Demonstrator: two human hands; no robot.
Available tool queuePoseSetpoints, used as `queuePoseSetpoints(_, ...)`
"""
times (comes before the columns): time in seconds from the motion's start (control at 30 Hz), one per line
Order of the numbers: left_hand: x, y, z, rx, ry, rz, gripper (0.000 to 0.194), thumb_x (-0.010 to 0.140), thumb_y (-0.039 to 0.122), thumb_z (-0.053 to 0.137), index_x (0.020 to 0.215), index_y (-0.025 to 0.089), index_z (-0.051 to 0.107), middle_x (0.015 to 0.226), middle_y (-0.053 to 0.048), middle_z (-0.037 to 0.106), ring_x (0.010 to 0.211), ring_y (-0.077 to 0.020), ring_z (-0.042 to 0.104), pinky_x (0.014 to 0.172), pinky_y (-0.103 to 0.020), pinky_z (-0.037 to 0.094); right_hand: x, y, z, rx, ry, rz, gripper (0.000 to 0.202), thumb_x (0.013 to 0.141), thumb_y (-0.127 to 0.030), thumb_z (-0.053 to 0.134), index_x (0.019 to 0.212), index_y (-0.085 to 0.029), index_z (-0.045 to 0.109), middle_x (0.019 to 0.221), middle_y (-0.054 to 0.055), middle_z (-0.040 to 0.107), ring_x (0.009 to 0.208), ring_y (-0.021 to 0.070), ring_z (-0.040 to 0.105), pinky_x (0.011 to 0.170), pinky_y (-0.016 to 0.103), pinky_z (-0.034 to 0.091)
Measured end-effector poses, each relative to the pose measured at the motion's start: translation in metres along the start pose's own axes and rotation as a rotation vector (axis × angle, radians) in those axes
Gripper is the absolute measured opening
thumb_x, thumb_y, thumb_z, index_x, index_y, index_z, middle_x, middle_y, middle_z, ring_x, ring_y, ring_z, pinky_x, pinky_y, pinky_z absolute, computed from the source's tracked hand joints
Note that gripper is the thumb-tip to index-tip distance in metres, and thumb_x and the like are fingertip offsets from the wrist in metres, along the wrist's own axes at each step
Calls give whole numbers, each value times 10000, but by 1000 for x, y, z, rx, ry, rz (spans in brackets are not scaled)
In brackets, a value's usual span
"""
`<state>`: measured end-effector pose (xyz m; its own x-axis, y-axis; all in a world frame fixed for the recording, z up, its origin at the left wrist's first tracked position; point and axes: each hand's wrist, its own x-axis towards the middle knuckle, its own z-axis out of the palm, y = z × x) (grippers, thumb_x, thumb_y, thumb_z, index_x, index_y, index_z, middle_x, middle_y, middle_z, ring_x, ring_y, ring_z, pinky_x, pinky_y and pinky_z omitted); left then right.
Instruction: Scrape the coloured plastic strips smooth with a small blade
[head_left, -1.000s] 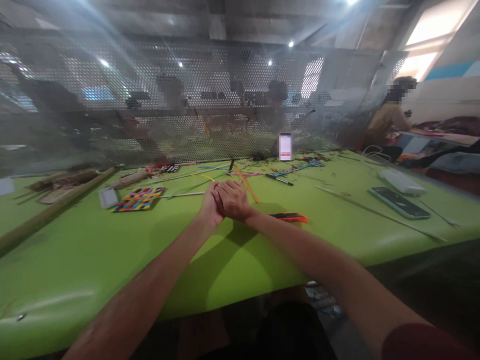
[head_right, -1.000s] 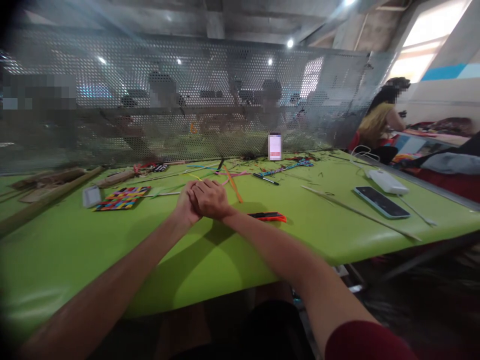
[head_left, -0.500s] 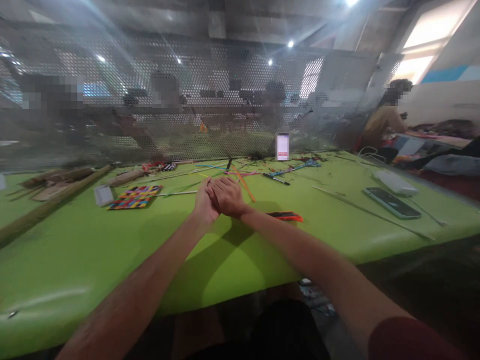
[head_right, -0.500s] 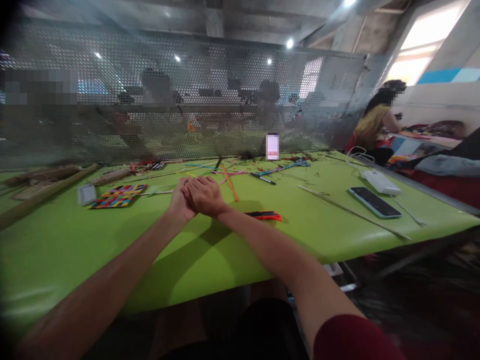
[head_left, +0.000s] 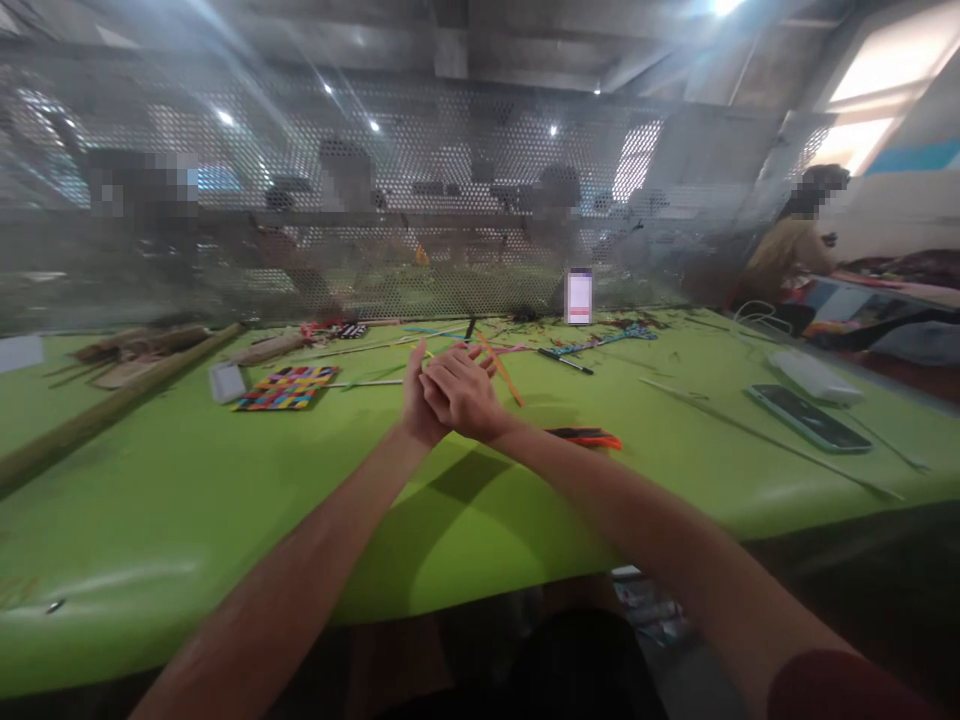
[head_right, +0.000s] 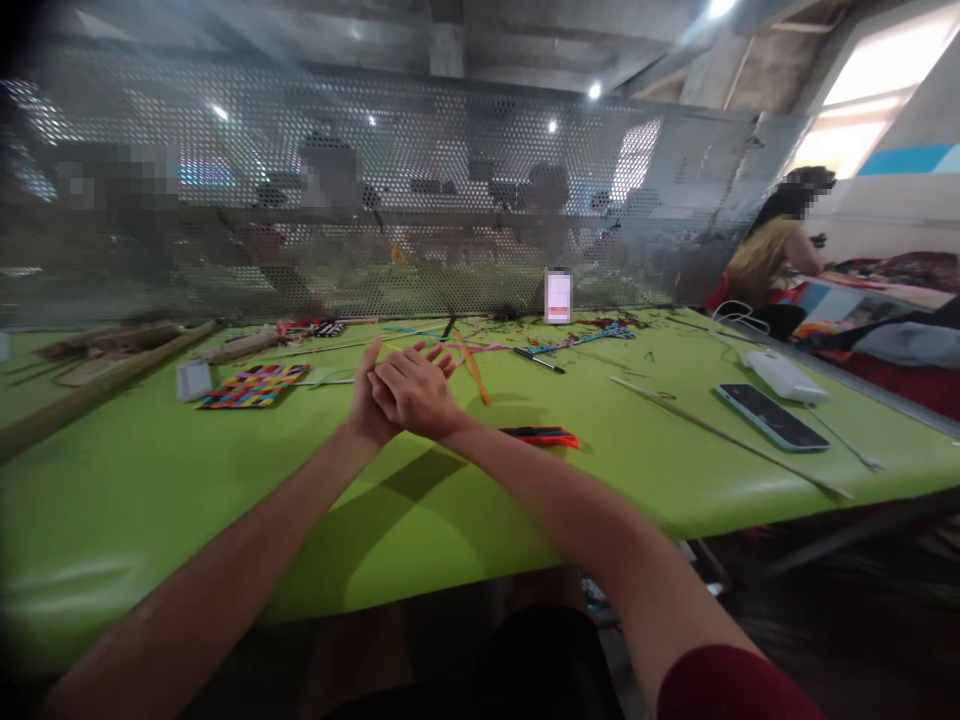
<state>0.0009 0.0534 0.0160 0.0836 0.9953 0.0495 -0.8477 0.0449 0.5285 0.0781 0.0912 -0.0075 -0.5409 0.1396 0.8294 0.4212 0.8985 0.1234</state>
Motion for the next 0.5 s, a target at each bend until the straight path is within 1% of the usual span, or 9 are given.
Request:
queuePoseSetpoints(0.07, -2, -2, 1, -9, 1, 4, 278, 926, 432, 540, 903, 199, 690, 929, -88, 766, 996, -271, 740, 949, -441, 575, 0, -2, 0, -17, -3, 2, 323, 1030, -235, 405, 795, -173, 618, 831, 75, 641, 845, 194, 553, 872, 344, 447)
queuePoseSetpoints(0.13, -3, -4, 2, 2, 4, 4, 191, 892, 303, 536, 910, 197, 694, 923, -93, 765, 1016, -274, 735, 959, -433, 571, 0, -4, -1, -39, 5, 2, 320, 1025, -240, 417, 792, -173, 625, 812, 75, 634, 820, 189, 557, 819, 338, 447)
queuePoseSetpoints(0.17, -4, -6, 2, 10, -1, 6, 184, 870, 255, 526, 909, 198, 696, 922, -94, 764, 1030, -272, 732, 967, -425, 567, 1, -5, -2, -55, 14, 2, 329, 1025, -246, 417, 786, -172, 631, 801, 78, 632, 803, 191, 557, 784, 341, 443)
queuePoseSetpoints(0.23, -4, -9, 1, 22, -19, 11, 205, 837, 215, 506, 910, 192, 697, 928, -99, 761, 1069, -275, 721, 988, -419, 557, 3, -6, -5, -95, 28, 6, 354, 1028, -252, 404, 779, -166, 641, 787, 85, 636, 770, 198, 556, 727, 360, 426)
queuePoseSetpoints(0.3, -4, -11, 0, 20, -33, 7, 209, 826, 232, 513, 916, 178, 693, 944, -110, 759, 1114, -293, 705, 1009, -438, 545, 4, -6, -7, -118, 25, 20, 364, 1029, -240, 390, 786, -157, 649, 777, 92, 638, 746, 205, 557, 696, 374, 407)
queuePoseSetpoints(0.37, -5, -13, 0, 3, -44, -9, 216, 835, 285, 535, 930, 167, 689, 979, -127, 756, 1160, -317, 682, 1030, -473, 528, 4, -4, -5, -104, -6, 44, 362, 1029, -235, 389, 797, -149, 653, 775, 100, 637, 729, 206, 557, 680, 374, 393)
queuePoseSetpoints(0.43, -5, -15, -1, -20, -49, -33, 260, 852, 372, 558, 942, 165, 686, 1023, -147, 751, 1198, -341, 659, 1046, -508, 511, 3, 0, 1, -27, -32, 95, 357, 1027, -260, 402, 796, -150, 651, 765, 104, 628, 713, 209, 546, 664, 370, 375)
queuePoseSetpoints(0.5, -6, -16, -1, -33, -50, -57, 338, 863, 464, 566, 955, 162, 688, 1056, -164, 747, 1218, -364, 644, 1049, -534, 503, 1, 3, 14, 109, -9, 175, 365, 1021, -290, 399, 800, -154, 656, 740, 103, 601, 697, 216, 519, 665, 367, 361)
